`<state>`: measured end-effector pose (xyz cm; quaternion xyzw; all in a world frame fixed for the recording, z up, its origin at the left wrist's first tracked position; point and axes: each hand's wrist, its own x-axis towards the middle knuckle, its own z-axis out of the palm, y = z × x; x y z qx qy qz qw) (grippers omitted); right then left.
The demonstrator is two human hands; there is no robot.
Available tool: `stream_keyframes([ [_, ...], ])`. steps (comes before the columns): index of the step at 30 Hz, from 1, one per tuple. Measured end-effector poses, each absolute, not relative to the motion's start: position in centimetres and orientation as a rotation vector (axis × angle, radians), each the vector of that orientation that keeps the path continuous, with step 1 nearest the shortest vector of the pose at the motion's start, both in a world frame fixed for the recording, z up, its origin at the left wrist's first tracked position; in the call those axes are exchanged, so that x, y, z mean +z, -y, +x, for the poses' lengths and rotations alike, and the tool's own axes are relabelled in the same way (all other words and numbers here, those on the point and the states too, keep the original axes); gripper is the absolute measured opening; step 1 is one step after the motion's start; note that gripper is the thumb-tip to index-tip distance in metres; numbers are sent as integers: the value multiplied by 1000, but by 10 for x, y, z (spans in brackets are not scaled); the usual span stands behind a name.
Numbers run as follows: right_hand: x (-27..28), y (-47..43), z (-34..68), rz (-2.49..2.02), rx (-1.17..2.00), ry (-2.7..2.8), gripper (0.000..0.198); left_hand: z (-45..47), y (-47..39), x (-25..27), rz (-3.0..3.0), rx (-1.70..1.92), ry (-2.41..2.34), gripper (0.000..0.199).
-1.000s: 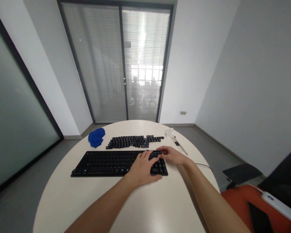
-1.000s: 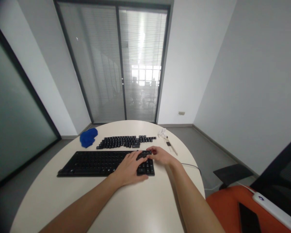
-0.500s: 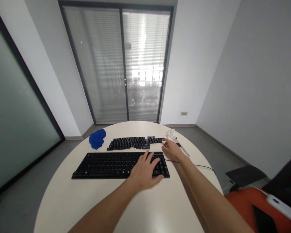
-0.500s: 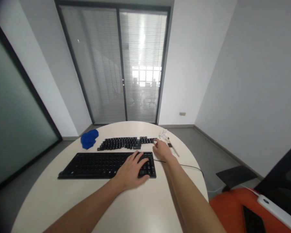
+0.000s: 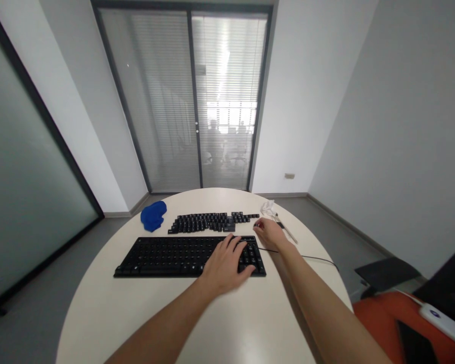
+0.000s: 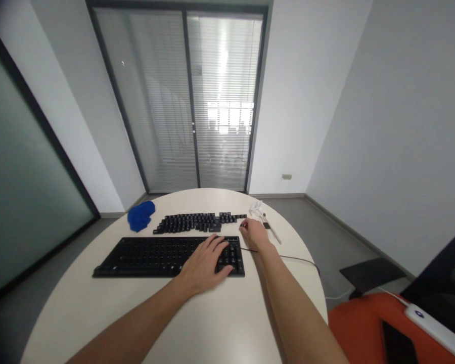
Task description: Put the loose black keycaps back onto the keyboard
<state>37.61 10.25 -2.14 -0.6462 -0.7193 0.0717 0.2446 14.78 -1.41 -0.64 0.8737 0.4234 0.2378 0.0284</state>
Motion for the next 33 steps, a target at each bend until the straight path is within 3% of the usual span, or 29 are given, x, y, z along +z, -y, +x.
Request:
stream_keyframes([
  [5, -20, -80, 382, -1702, 319, 1918, 24, 149, 12, -10, 2667, 826, -1349, 51],
  [11, 2, -53, 370, -1191, 731, 1944, 29, 149, 12, -9, 2638, 931, -1351, 41],
  [17, 16, -37, 352, -1067, 701, 2158, 16, 148, 11, -5, 2508, 1018, -1414, 24],
  [33, 15, -39, 353, -1081, 685, 2219, 15, 148, 10, -3, 2539, 967, -1375, 25],
])
